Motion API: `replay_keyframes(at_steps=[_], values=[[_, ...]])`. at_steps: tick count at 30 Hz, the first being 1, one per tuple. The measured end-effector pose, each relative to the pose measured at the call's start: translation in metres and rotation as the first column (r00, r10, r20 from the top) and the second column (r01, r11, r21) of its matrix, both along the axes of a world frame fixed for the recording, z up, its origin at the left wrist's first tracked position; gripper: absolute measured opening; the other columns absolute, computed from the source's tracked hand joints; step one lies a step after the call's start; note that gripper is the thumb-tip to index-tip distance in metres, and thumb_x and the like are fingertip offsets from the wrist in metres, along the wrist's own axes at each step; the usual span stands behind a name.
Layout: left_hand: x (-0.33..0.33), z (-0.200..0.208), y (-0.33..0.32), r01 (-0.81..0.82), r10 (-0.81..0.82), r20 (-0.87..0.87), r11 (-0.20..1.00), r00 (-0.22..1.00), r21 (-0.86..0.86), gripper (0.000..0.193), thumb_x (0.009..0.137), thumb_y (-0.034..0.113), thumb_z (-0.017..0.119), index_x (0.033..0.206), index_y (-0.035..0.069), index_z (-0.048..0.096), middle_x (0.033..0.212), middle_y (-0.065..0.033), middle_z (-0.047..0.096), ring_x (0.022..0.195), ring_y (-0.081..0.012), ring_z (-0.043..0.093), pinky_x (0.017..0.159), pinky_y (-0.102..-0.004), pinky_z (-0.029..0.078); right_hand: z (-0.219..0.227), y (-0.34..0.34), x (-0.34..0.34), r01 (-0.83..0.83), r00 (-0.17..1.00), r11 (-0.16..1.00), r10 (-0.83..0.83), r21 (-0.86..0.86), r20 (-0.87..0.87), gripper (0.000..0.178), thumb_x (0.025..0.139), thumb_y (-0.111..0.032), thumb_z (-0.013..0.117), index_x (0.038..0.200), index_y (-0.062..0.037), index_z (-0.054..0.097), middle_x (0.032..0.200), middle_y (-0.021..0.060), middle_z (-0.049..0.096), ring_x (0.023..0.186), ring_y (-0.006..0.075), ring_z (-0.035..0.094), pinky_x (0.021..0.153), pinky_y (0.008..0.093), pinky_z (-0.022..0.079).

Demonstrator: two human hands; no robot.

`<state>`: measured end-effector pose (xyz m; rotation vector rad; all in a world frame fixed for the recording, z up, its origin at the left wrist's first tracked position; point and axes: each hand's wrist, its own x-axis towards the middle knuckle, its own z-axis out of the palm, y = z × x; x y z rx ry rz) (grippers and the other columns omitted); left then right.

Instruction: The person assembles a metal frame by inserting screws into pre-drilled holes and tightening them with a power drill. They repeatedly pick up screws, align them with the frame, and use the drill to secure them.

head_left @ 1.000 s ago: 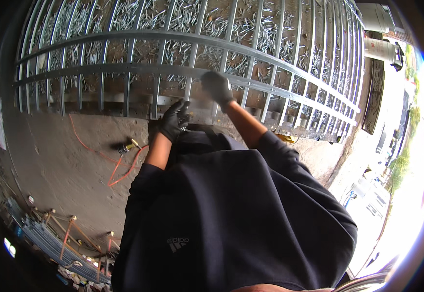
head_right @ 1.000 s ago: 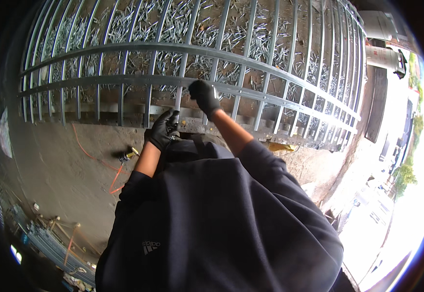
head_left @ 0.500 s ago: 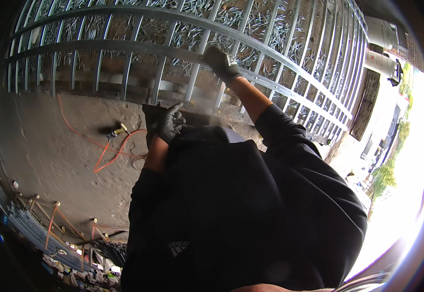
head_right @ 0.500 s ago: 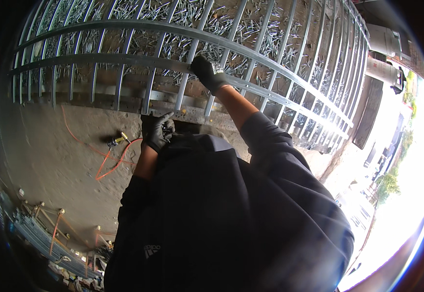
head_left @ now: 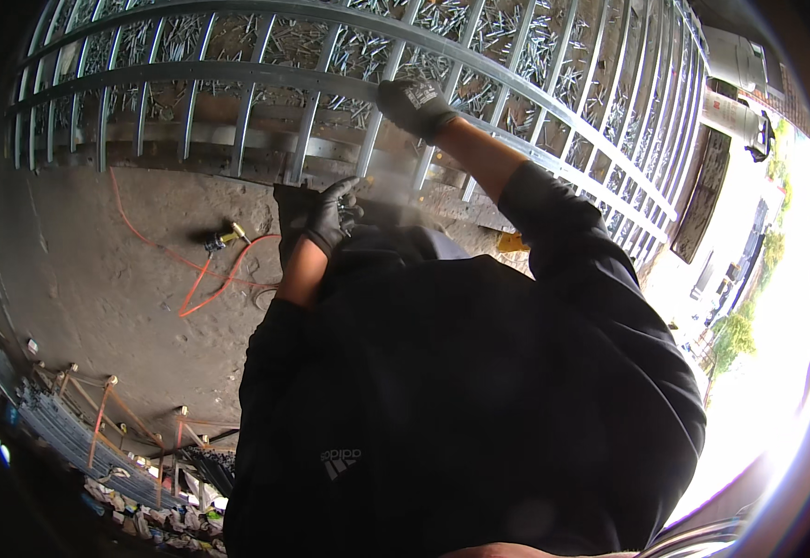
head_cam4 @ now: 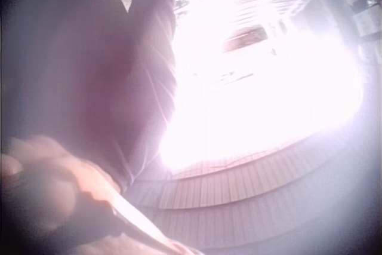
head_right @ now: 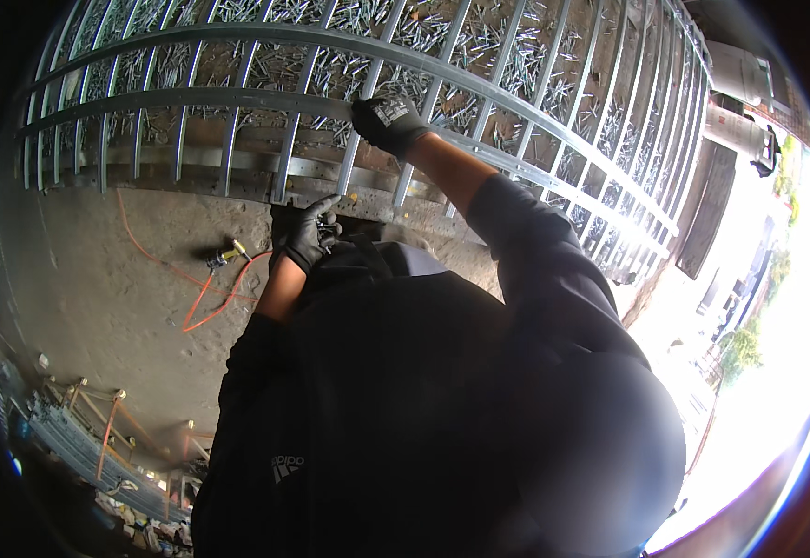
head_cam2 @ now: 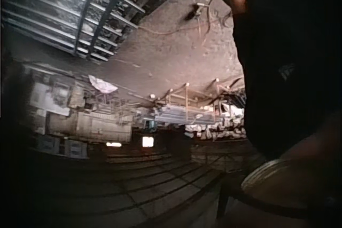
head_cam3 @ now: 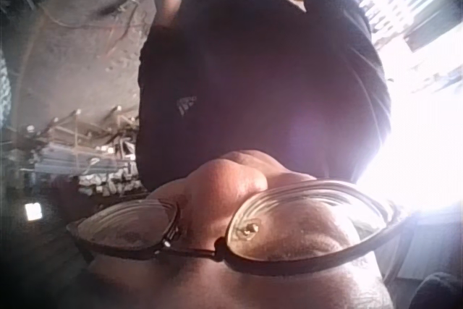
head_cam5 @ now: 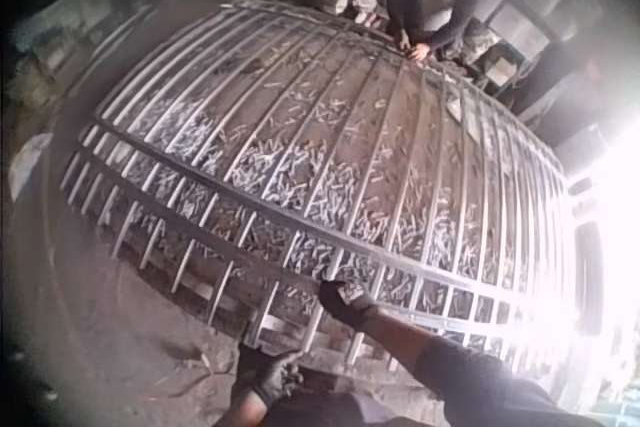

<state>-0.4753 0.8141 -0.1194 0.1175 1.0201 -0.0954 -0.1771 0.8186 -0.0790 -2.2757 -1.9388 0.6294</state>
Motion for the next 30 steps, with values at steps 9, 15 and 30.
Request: replay_keyframes(at_steps=[9,15,30], values=[[-0.010,-0.016,-0.001,-0.023,0.025,0.045,0.999,0.999,-0.030,0.025,0.101,0.031,0.063,0.121,0.017,0.069,0.073,0.0040,0.061,0.056,-0.0170,0.067,0.036,-0.0250,0.036,-0.024,-0.001,0.006,0.256,0.959,0.949,-0.274,-0.184,-0.077,0.038,0.102,-0.039,0.047,0.103,-0.0111,0.072,0.090,0.0202,0.073,0.086,0.0415,0.071,0.078,0.0505,0.055],[-0.002,-0.014,-0.002,0.010,-0.010,0.014,1.000,1.000,0.000,0.034,0.099,0.039,0.064,0.122,0.013,0.068,0.071,0.0048,0.060,0.055,-0.0173,0.067,0.036,-0.0241,0.033,0.004,0.007,-0.005,0.110,0.993,0.967,-0.115,-0.232,-0.008,0.041,0.105,-0.039,0.039,0.111,-0.0145,0.072,0.095,0.0157,0.076,0.087,0.0362,0.074,0.080,0.0474,0.057],[0.024,0.101,0.052,-0.010,0.017,-0.059,0.993,0.998,0.120,0.053,0.102,0.058,0.052,0.115,0.011,0.071,0.091,-0.0055,0.074,0.066,-0.0175,0.066,0.055,-0.0281,0.051,0.045,-0.045,-0.118,0.163,0.701,0.959,0.055,0.234,-0.711,0.026,0.095,-0.028,0.072,0.116,-0.0126,0.074,0.117,0.0133,0.072,0.109,0.0351,0.069,0.092,0.0426,0.054]])
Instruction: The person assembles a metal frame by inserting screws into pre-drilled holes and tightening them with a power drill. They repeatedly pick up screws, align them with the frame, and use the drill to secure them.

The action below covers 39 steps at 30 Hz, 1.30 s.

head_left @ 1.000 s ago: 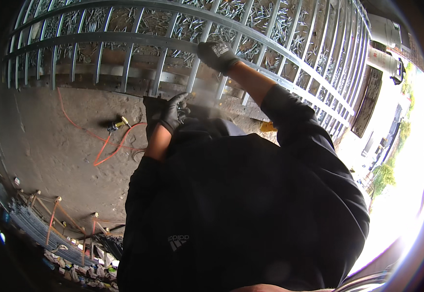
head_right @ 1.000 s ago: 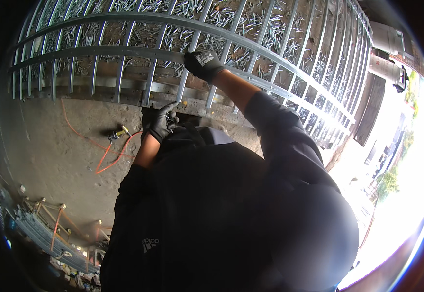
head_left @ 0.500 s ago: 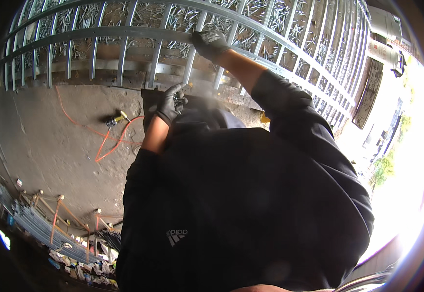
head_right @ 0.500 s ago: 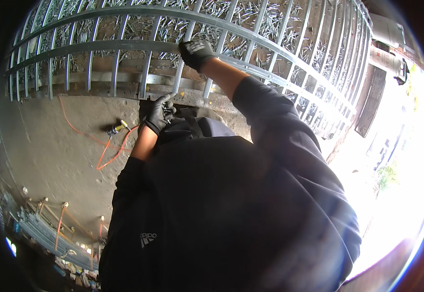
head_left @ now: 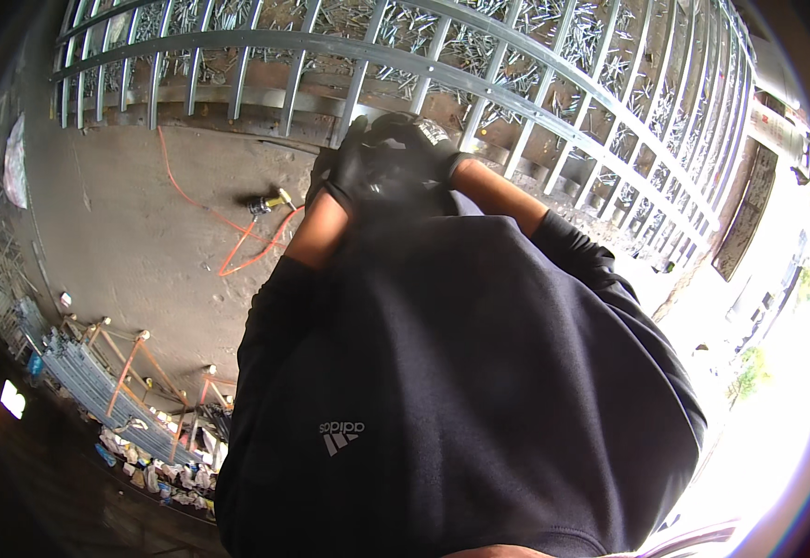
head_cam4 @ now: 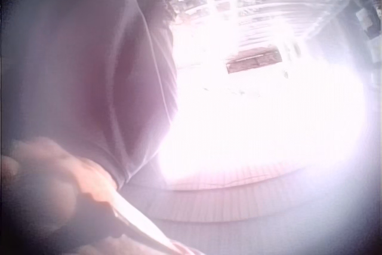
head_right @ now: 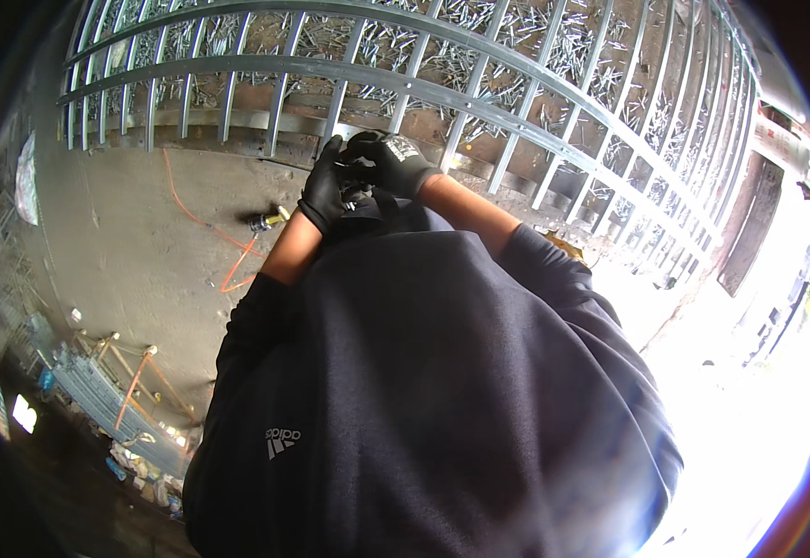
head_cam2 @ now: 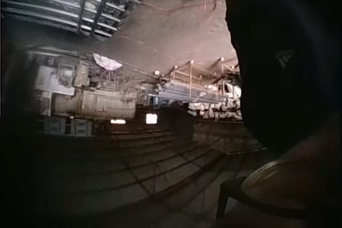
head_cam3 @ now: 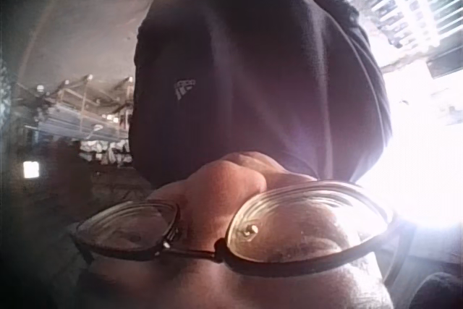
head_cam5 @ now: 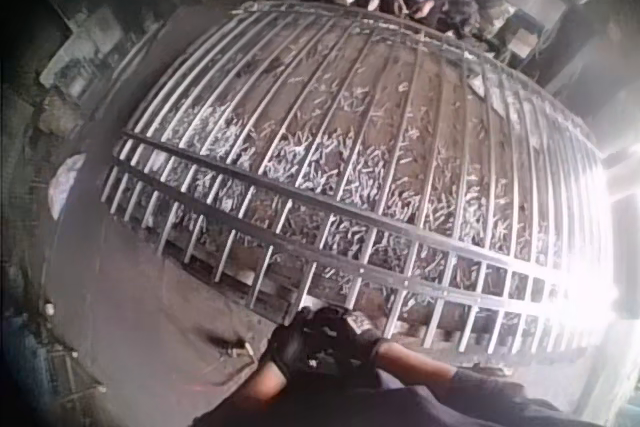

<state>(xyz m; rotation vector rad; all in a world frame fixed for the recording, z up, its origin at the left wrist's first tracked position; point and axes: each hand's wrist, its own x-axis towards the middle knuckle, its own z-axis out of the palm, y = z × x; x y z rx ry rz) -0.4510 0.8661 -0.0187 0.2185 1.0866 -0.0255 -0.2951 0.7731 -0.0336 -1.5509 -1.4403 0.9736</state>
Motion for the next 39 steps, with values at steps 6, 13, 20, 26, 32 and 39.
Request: replay_keyframes(at_steps=[6,13,20,26,32,39], values=[[0.002,-0.004,0.016,-0.074,0.074,0.062,0.997,0.995,-0.009,0.037,0.101,0.047,0.060,0.108,0.013,0.072,0.084,-0.0028,0.074,0.066,-0.0165,0.066,0.059,-0.0306,0.053,0.020,0.014,-0.009,0.281,0.912,0.946,-0.315,-0.160,-0.263,0.018,0.097,-0.009,0.067,0.114,-0.0063,0.069,0.109,0.0111,0.071,0.101,0.0234,0.070,0.083,0.0351,0.055],[-0.054,-0.038,0.068,0.218,-0.192,0.243,0.972,0.951,-0.086,0.027,0.105,0.028,0.060,0.109,0.002,0.066,0.058,0.0031,0.047,0.045,-0.0101,0.046,0.044,-0.0235,0.040,-0.023,0.042,0.024,0.388,0.515,0.823,-0.567,-0.415,-0.643,0.014,0.099,-0.011,0.063,0.111,-0.0037,0.059,0.087,0.0086,0.070,0.073,0.0206,0.070,0.070,0.0350,0.060],[-0.091,-0.098,0.099,0.379,-0.373,0.100,0.924,0.922,-0.050,0.017,0.105,0.023,0.059,0.107,0.006,0.062,0.060,0.0028,0.050,0.045,-0.0116,0.051,0.043,-0.0283,0.049,-0.065,0.106,0.053,0.440,0.875,0.789,-0.484,-0.428,0.009,0.025,0.101,-0.026,0.058,0.110,-0.0077,0.073,0.094,0.0110,0.075,0.076,0.0221,0.073,0.075,0.0359,0.056],[-0.098,-0.112,0.108,0.505,-0.500,0.095,0.862,0.861,-0.042,0.022,0.103,0.016,0.057,0.121,0.006,0.063,0.071,0.0002,0.053,0.058,-0.0112,0.051,0.048,-0.0317,0.048,-0.093,0.125,0.056,0.429,0.890,0.841,-0.330,-0.330,0.315,0.030,0.102,-0.026,0.054,0.129,-0.0173,0.063,0.111,0.0111,0.070,0.100,0.0275,0.069,0.089,0.0406,0.054],[-0.104,-0.110,0.134,0.572,-0.573,0.172,0.818,0.802,0.057,0.023,0.100,0.014,0.060,0.121,0.006,0.068,0.073,0.0035,0.054,0.059,-0.0083,0.048,0.048,-0.0269,0.042,-0.087,0.132,0.050,0.446,0.830,0.817,-0.224,-0.367,0.511,0.036,0.101,-0.039,0.053,0.134,-0.0307,0.062,0.125,0.0154,0.069,0.112,0.0368,0.066,0.099,0.0436,0.050],[-0.112,-0.110,0.153,0.597,-0.593,0.269,0.799,0.759,0.073,0.027,0.102,0.016,0.058,0.123,0.003,0.069,0.069,0.0026,0.056,0.058,-0.0088,0.052,0.053,-0.0263,0.045,-0.030,0.156,0.040,0.503,0.815,0.727,-0.218,-0.468,0.538,0.036,0.101,-0.037,0.050,0.130,-0.0244,0.066,0.128,0.0205,0.068,0.120,0.0429,0.063,0.103,0.0469,0.048]])
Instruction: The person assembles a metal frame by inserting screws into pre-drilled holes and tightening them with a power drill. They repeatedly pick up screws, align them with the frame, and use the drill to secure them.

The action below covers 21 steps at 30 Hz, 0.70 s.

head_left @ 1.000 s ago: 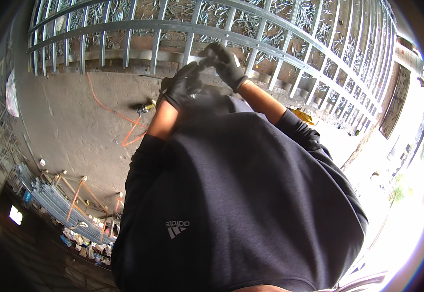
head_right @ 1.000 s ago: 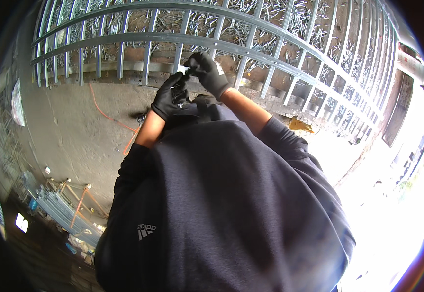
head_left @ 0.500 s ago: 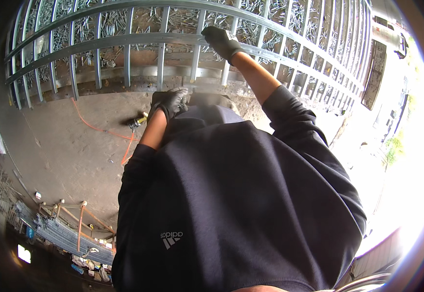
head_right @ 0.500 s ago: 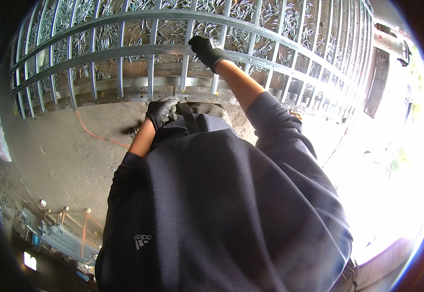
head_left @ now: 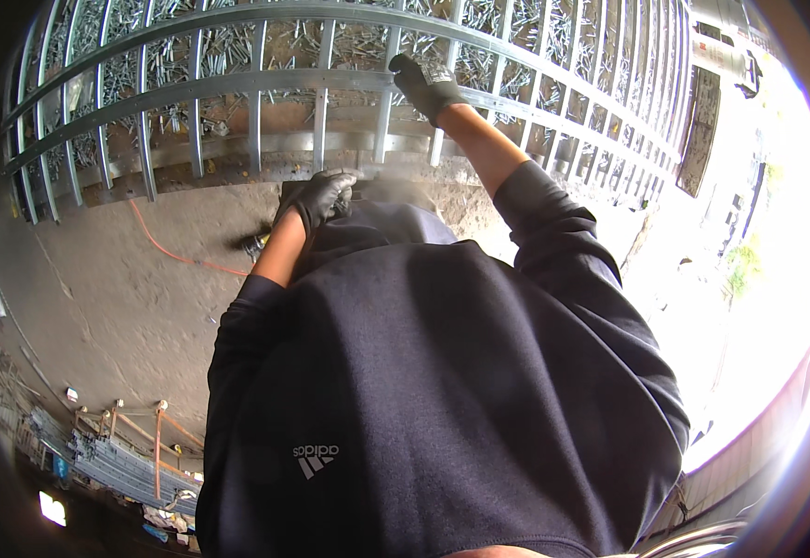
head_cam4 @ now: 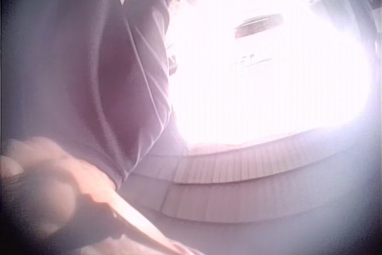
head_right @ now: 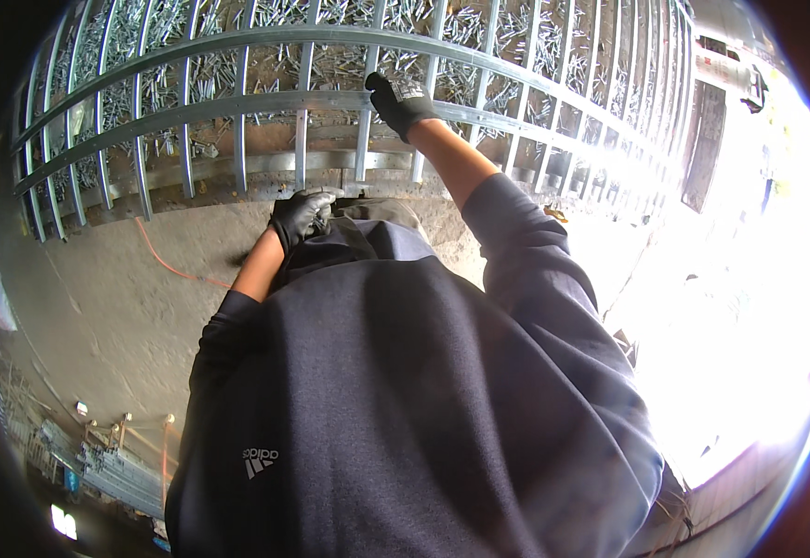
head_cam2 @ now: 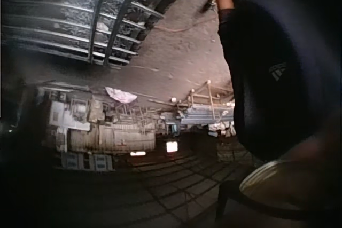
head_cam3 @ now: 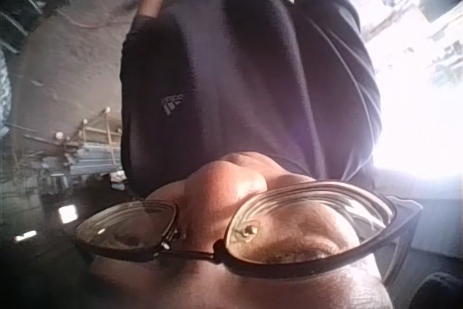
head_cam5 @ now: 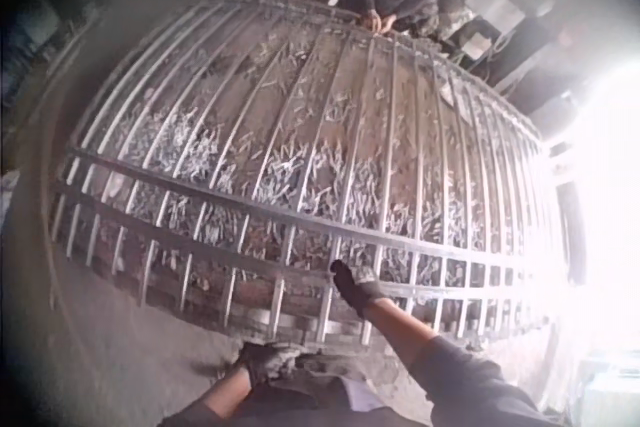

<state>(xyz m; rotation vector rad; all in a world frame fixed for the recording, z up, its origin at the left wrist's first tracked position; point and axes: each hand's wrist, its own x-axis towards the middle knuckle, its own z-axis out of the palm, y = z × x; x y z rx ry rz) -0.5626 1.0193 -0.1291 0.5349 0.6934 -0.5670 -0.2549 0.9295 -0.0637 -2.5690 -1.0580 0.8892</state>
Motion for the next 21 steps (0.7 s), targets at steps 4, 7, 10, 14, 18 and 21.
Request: replay_keyframes(at_steps=[4,7,10,14,18,21], values=[[-0.001,0.019,0.019,-0.105,0.105,0.001,0.993,0.995,0.051,0.033,0.103,0.018,0.057,0.130,0.000,0.065,0.067,0.0008,0.053,0.053,-0.0125,0.056,0.052,-0.0306,0.051,0.003,0.012,0.002,0.014,0.999,0.992,-0.018,0.123,0.028,0.044,0.103,-0.043,0.042,0.122,-0.0148,0.070,0.120,0.0224,0.071,0.113,0.0438,0.066,0.099,0.0492,0.049],[-0.004,0.040,0.037,-0.244,0.245,0.014,0.957,0.969,0.155,0.033,0.104,0.018,0.056,0.129,-0.001,0.065,0.067,0.0008,0.053,0.051,-0.0135,0.056,0.051,-0.0305,0.052,0.003,0.017,0.008,-0.129,0.991,0.992,0.129,-0.003,0.024,0.037,0.101,-0.033,0.049,0.125,-0.0118,0.067,0.111,0.0204,0.073,0.103,0.0402,0.070,0.093,0.0498,0.052],[-0.009,0.060,0.056,-0.380,0.385,0.008,0.907,0.923,0.183,0.033,0.105,0.020,0.056,0.131,0.001,0.064,0.066,0.0013,0.053,0.051,-0.0146,0.058,0.051,-0.0299,0.054,0.003,0.021,0.006,-0.569,0.789,0.808,0.589,-0.155,0.175,0.035,0.103,-0.019,0.048,0.134,-0.0119,0.063,0.114,0.0144,0.074,0.103,0.0328,0.071,0.095,0.0466,0.053],[-0.021,0.086,0.067,-0.403,0.398,0.072,0.886,0.915,0.228,0.033,0.105,0.026,0.056,0.130,0.006,0.066,0.066,0.0027,0.053,0.054,-0.0155,0.061,0.052,-0.0297,0.051,-0.002,0.028,-0.006,-0.651,0.701,0.706,0.700,-0.278,0.136,0.039,0.100,-0.009,0.051,0.137,-0.0155,0.059,0.119,0.0082,0.074,0.103,0.0281,0.073,0.088,0.0445,0.056],[-0.031,0.111,0.053,-0.499,0.507,0.028,0.836,0.862,0.229,0.035,0.104,0.028,0.059,0.132,0.009,0.065,0.068,0.0029,0.051,0.055,-0.0150,0.061,0.053,-0.0289,0.050,-0.009,0.029,-0.008,-0.679,0.648,0.691,0.723,-0.250,0.240,0.022,0.100,-0.010,0.053,0.121,-0.0133,0.061,0.103,0.0056,0.073,0.095,0.0251,0.074,0.075,0.0401,0.059],[-0.038,0.124,0.033,-0.579,0.590,0.004,0.791,0.807,0.198,0.034,0.103,0.025,0.061,0.132,0.008,0.064,0.070,0.0030,0.052,0.055,-0.0122,0.057,0.052,-0.0277,0.052,-0.007,0.031,0.001,-0.573,0.784,0.805,0.593,-0.156,0.184,0.023,0.104,-0.020,0.047,0.119,-0.0131,0.062,0.093,0.0115,0.073,0.092,0.0297,0.074,0.076,0.0436,0.059]])
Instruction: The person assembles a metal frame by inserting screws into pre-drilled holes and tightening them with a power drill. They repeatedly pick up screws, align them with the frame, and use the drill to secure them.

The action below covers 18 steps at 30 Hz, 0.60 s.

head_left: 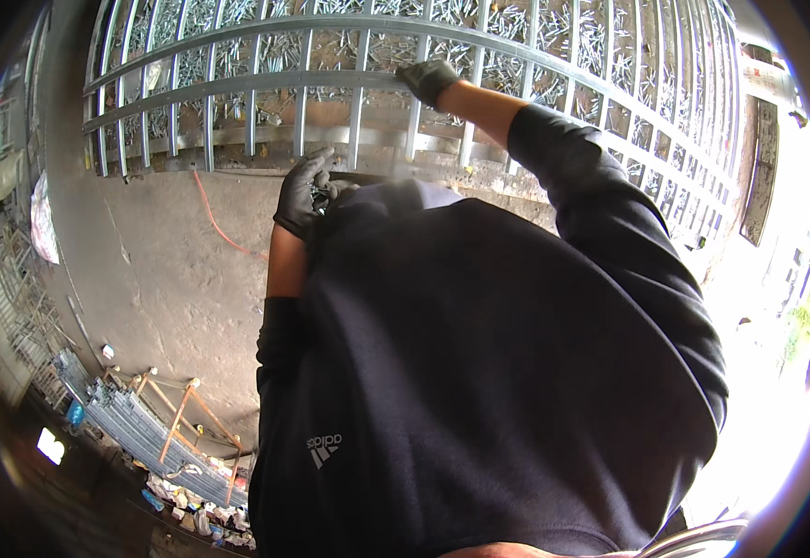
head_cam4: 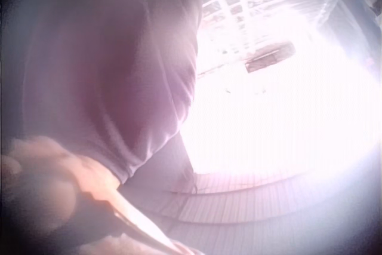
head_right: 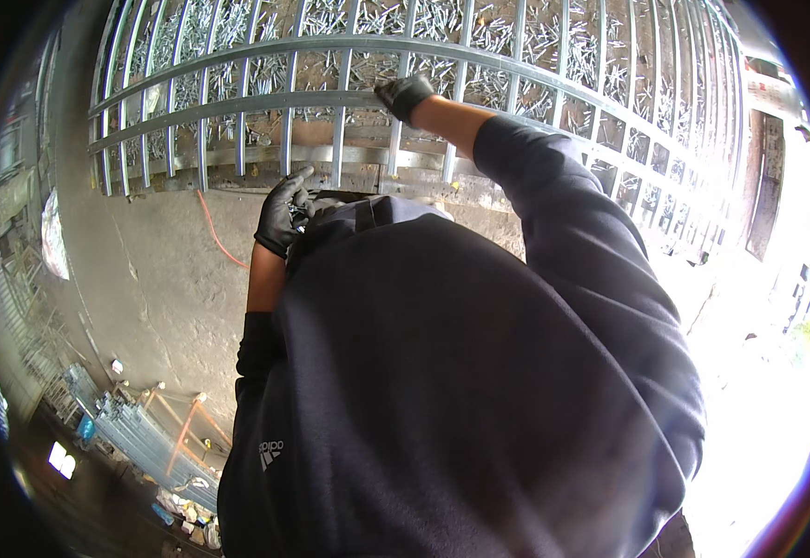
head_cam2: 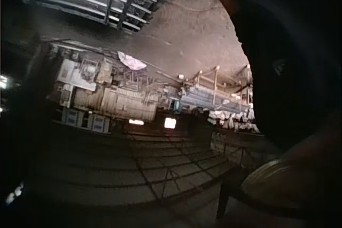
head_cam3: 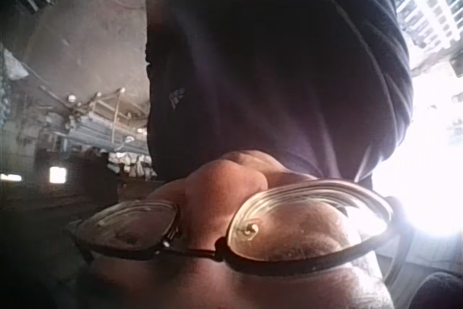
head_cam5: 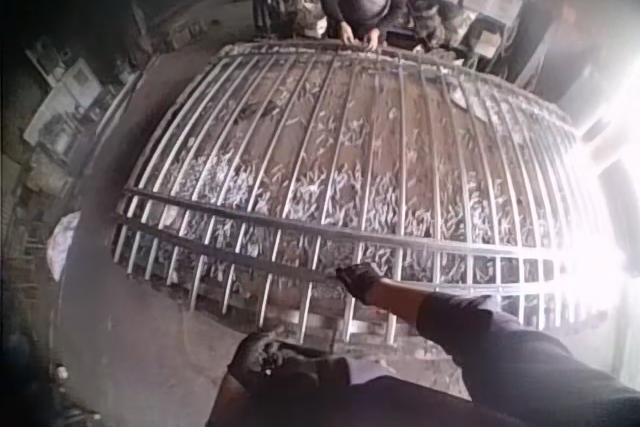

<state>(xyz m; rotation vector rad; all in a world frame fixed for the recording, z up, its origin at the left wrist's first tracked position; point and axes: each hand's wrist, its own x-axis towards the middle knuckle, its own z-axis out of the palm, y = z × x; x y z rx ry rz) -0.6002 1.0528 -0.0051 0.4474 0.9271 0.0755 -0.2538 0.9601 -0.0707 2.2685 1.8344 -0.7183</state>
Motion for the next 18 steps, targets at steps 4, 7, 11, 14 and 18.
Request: replay_keyframes(at_steps=[4,7,11,14,18], values=[[-0.005,0.003,-0.010,-0.042,0.042,0.029,0.999,0.999,0.009,0.030,0.104,0.018,0.059,0.131,0.006,0.065,0.070,0.0031,0.053,0.056,-0.0085,0.053,0.054,-0.0268,0.055,0.011,0.001,0.001,-0.041,0.989,0.996,0.051,-0.075,0.138,0.024,0.095,-0.018,0.060,0.114,-0.0096,0.071,0.102,0.0123,0.076,0.096,0.0290,0.075,0.077,0.0453,0.060],[-0.008,-0.003,-0.004,-0.005,0.005,-0.004,1.000,1.000,0.029,0.029,0.104,0.017,0.058,0.130,0.005,0.065,0.068,0.0036,0.053,0.057,-0.0070,0.054,0.054,-0.0299,0.058,0.016,-0.001,-0.008,-0.175,0.952,0.964,0.218,-0.202,0.213,0.020,0.093,-0.020,0.063,0.107,-0.0097,0.073,0.101,0.0107,0.076,0.095,0.0281,0.075,0.076,0.0445,0.059],[-0.014,-0.012,0.009,0.031,-0.033,0.039,0.999,0.999,0.034,0.031,0.105,0.020,0.057,0.130,0.004,0.065,0.067,0.0038,0.052,0.057,-0.0076,0.055,0.055,-0.0312,0.057,0.012,-0.002,-0.008,-0.207,0.949,0.954,0.250,-0.218,0.193,0.021,0.095,-0.030,0.064,0.100,-0.0119,0.074,0.098,0.0097,0.075,0.093,0.0270,0.075,0.073,0.0434,0.058],[-0.018,-0.015,0.023,0.079,-0.080,0.034,0.996,0.996,0.041,0.033,0.105,0.024,0.057,0.129,0.003,0.064,0.067,0.0028,0.052,0.055,-0.0107,0.056,0.054,-0.0314,0.056,0.004,0.002,-0.006,0.316,0.949,0.939,-0.314,-0.135,0.038,0.038,0.101,-0.034,0.050,0.100,-0.0077,0.077,0.101,0.0175,0.077,0.093,0.0359,0.075,0.082,0.0479,0.059],[-0.012,-0.016,0.051,0.108,-0.107,0.056,0.994,0.993,-0.015,0.040,0.104,0.035,0.058,0.125,0.002,0.065,0.065,0.0003,0.052,0.051,-0.0166,0.058,0.053,-0.0332,0.055,-0.002,-0.001,-0.009,0.238,0.971,0.961,-0.232,-0.137,0.058,0.043,0.104,-0.038,0.045,0.109,-0.0102,0.077,0.110,0.0171,0.076,0.101,0.0368,0.073,0.088,0.0488,0.057]])
